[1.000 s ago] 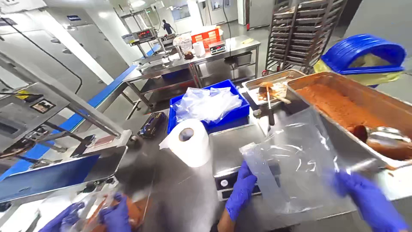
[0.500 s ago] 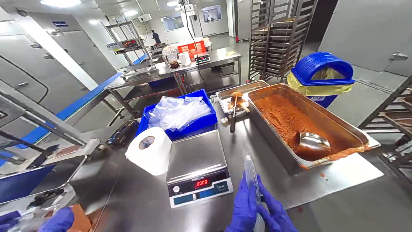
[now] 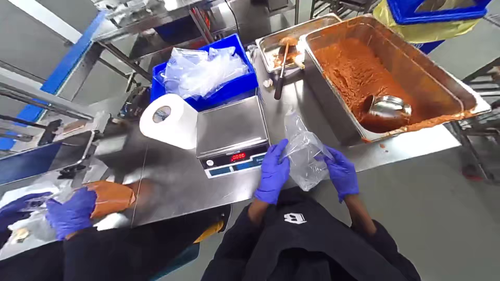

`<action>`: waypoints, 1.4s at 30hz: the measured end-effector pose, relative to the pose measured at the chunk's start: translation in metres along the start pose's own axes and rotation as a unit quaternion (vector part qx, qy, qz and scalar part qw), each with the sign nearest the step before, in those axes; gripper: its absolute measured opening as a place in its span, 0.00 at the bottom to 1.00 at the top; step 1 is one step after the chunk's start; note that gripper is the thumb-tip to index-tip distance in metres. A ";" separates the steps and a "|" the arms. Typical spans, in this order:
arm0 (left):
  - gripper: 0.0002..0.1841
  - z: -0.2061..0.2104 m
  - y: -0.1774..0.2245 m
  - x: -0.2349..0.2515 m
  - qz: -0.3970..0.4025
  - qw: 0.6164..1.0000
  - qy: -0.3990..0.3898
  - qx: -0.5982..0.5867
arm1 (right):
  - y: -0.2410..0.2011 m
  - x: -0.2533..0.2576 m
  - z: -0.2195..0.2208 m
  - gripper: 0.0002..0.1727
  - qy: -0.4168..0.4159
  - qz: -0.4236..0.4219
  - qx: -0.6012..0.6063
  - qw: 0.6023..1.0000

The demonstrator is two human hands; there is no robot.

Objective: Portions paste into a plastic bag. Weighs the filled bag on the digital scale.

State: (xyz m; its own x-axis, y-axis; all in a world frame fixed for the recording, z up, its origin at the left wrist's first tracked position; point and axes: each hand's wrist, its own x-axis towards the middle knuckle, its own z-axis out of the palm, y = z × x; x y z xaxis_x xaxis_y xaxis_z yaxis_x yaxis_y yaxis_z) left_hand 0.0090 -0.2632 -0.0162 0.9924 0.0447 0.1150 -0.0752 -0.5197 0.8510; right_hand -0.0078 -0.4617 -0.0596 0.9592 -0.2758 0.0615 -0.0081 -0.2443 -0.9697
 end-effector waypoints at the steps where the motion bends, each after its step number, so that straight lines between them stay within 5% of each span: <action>1: 0.22 0.003 0.003 0.003 -0.011 1.000 -0.021 0.007 | -0.004 -0.001 0.003 0.24 -0.006 0.000 -0.034 0.999; 3: 0.25 0.007 0.010 0.009 -0.005 0.998 -0.035 0.057 | -0.011 -0.006 0.005 0.32 0.020 -0.109 -0.073 0.991; 5: 0.28 0.007 0.020 0.016 0.027 0.994 -0.034 0.102 | -0.023 -0.007 0.008 0.13 0.098 -0.276 -0.019 0.956; 6: 0.30 0.007 0.028 0.017 0.040 0.991 -0.048 0.116 | -0.031 -0.007 0.010 0.07 0.072 -0.311 -0.007 0.948; 8: 0.29 0.010 0.042 0.014 0.067 0.984 -0.089 0.140 | -0.040 -0.009 0.017 0.08 -0.039 -0.230 -0.137 0.963; 9: 0.29 0.012 0.048 0.012 0.082 0.980 -0.108 0.144 | -0.044 -0.002 0.019 0.11 -0.153 -0.102 -0.255 0.949; 11: 0.32 0.013 0.053 0.011 0.085 0.974 -0.152 0.147 | -0.031 0.030 0.027 0.25 -0.350 0.118 -0.393 0.842; 13: 0.30 0.014 0.047 0.017 0.061 0.966 -0.197 0.155 | -0.006 0.039 0.036 0.26 -0.383 0.134 -0.441 0.800; 16: 0.28 0.013 0.041 0.016 0.115 0.969 -0.180 0.127 | -0.044 0.024 0.040 0.25 -0.388 0.130 -0.380 0.829; 19: 0.28 0.014 0.042 0.010 0.154 0.966 -0.151 0.140 | -0.035 0.012 0.027 0.18 -0.297 0.118 -0.261 0.911; 20: 0.29 0.011 0.040 0.018 0.125 0.962 -0.180 0.160 | -0.034 0.027 0.037 0.22 -0.294 0.115 -0.292 0.903; 23: 0.31 0.002 0.029 0.043 0.030 0.953 -0.244 0.174 | -0.061 0.065 0.063 0.33 -0.442 0.196 -0.389 0.784; 27: 0.35 -0.025 0.034 0.049 0.017 0.942 -0.261 0.211 | -0.018 0.058 0.046 0.42 -0.329 0.154 -0.323 0.874; 32: 0.38 -0.021 0.024 0.047 0.236 0.920 -0.207 0.233 | -0.033 0.048 0.053 0.35 -0.425 0.070 -0.423 0.797; 36: 0.24 0.004 0.034 0.044 0.312 0.880 -0.235 0.268 | -0.074 0.033 0.055 0.24 -0.464 0.183 -0.420 0.758; 37: 0.21 0.008 0.040 0.048 0.306 0.878 -0.243 0.276 | -0.074 0.029 0.055 0.22 -0.467 0.183 -0.402 0.766; 40: 0.18 0.024 0.057 0.056 0.296 0.894 -0.210 0.265 | -0.085 -0.005 0.051 0.17 -0.334 0.192 -0.259 0.886; 42: 0.12 0.031 0.057 0.057 0.272 0.914 -0.202 0.224 | -0.087 -0.014 0.051 0.19 -0.318 0.205 -0.212 0.901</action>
State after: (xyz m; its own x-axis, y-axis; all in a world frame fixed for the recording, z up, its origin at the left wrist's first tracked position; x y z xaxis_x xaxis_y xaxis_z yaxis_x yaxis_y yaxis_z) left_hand 0.0643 -0.3166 0.0237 0.7818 -0.5960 0.1834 -0.6108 -0.6726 0.4178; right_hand -0.0066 -0.3889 0.0117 0.8178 0.1310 -0.5604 -0.3773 -0.6132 -0.6940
